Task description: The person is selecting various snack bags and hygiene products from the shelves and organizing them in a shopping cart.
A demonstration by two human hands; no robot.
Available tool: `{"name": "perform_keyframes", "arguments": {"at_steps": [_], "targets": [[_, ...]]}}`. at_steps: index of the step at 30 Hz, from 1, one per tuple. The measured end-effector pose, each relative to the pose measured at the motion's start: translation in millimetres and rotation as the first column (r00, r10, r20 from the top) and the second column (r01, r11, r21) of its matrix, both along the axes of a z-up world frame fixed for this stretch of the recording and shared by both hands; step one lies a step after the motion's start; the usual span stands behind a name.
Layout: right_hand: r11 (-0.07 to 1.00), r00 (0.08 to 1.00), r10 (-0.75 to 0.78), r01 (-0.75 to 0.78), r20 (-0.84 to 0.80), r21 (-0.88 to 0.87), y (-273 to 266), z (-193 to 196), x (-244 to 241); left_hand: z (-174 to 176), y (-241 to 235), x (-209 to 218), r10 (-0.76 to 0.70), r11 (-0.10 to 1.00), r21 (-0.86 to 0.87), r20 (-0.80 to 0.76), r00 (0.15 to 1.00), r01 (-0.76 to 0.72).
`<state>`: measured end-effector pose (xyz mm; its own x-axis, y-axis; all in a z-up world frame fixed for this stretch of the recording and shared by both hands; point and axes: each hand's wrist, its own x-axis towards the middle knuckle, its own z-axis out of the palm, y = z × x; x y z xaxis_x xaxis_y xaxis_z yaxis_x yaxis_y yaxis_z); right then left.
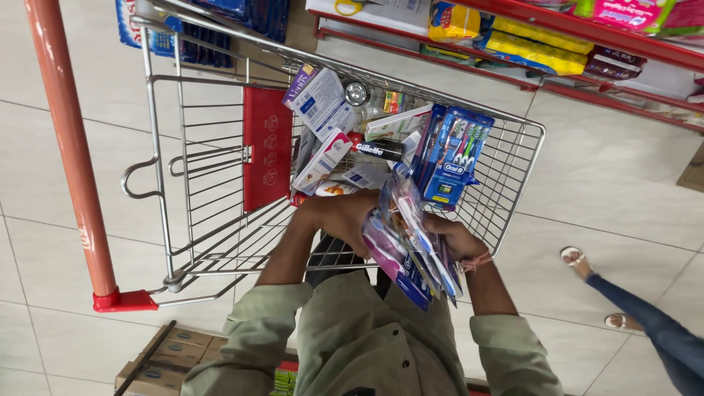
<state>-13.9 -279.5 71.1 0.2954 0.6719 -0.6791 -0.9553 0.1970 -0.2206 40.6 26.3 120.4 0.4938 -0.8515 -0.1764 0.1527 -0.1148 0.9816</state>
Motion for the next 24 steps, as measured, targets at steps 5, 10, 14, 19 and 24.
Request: {"name": "perform_keyframes", "arguments": {"at_steps": [5,10,14,19,24], "targets": [[0.997,0.993,-0.022,0.031,0.117,-0.076,10.2,35.2,11.8,-10.0,-7.7,-9.0,0.102,0.989,0.084,0.18,0.978,-0.118],[0.965,0.966,-0.247,0.253,0.076,-0.074,-3.6,2.7,-9.1,-55.8,-21.5,-46.7,0.476,0.857,0.164,0.113,0.872,-0.489],[0.906,0.903,-0.375,0.405,0.21,-0.123,8.8,6.1,-11.8,-71.2,-44.5,-66.7,0.587,0.807,0.274,-0.469,0.66,-0.522],[0.845,0.866,-0.392,0.472,0.311,-0.249,23.9,18.6,-18.6,-48.6,-89.1,-83.9,0.538,0.825,0.315,-0.691,0.482,-0.469],[0.762,0.791,-0.235,0.511,0.565,-0.398,15.3,18.2,-30.5,-30.0,-113.1,-81.8,0.633,0.763,0.292,-0.52,0.574,-0.577]]}}
